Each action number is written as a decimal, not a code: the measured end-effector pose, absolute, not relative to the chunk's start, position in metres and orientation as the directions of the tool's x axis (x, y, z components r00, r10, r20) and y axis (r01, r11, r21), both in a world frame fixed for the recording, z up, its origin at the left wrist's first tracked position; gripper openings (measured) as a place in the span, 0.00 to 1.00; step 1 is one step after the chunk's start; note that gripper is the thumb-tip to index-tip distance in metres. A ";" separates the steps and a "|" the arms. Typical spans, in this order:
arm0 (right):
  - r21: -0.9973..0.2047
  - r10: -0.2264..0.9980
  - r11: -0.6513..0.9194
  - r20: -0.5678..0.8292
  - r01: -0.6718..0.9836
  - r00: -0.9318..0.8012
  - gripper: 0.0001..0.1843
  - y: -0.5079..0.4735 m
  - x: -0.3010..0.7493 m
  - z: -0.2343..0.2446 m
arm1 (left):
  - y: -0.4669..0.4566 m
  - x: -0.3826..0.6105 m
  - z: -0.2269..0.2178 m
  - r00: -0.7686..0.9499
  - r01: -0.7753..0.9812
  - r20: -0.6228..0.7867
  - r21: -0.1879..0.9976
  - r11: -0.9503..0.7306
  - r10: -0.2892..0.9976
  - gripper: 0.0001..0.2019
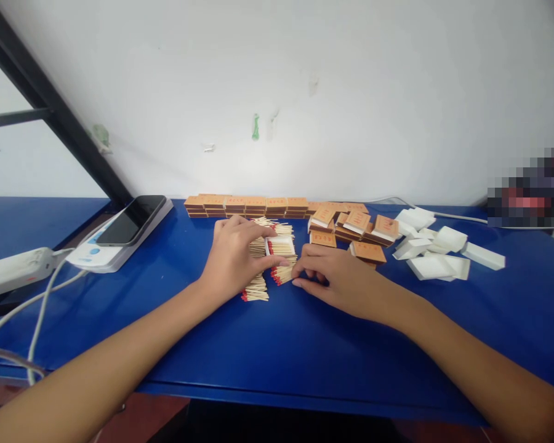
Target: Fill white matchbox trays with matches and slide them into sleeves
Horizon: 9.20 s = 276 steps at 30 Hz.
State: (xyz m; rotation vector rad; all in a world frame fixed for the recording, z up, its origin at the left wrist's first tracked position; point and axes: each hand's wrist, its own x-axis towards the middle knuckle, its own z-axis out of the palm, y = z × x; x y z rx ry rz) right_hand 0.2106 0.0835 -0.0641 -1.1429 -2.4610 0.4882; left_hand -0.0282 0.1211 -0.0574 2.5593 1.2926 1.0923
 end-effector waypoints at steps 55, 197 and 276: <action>-0.439 0.806 0.577 0.442 0.689 -0.394 0.04 0.087 0.207 -0.060 | 0.109 -0.018 -0.063 0.471 0.592 0.569 0.363 -0.720 0.674 0.26; -0.527 0.755 0.613 0.171 0.588 -0.633 0.05 0.087 0.213 -0.065 | 0.122 -0.029 -0.059 0.407 0.658 0.542 0.385 -0.647 0.736 0.24; -0.514 0.815 0.573 0.437 0.639 -0.380 0.06 0.090 0.211 -0.056 | 0.114 -0.022 -0.061 0.448 0.643 0.535 0.364 -0.674 0.716 0.26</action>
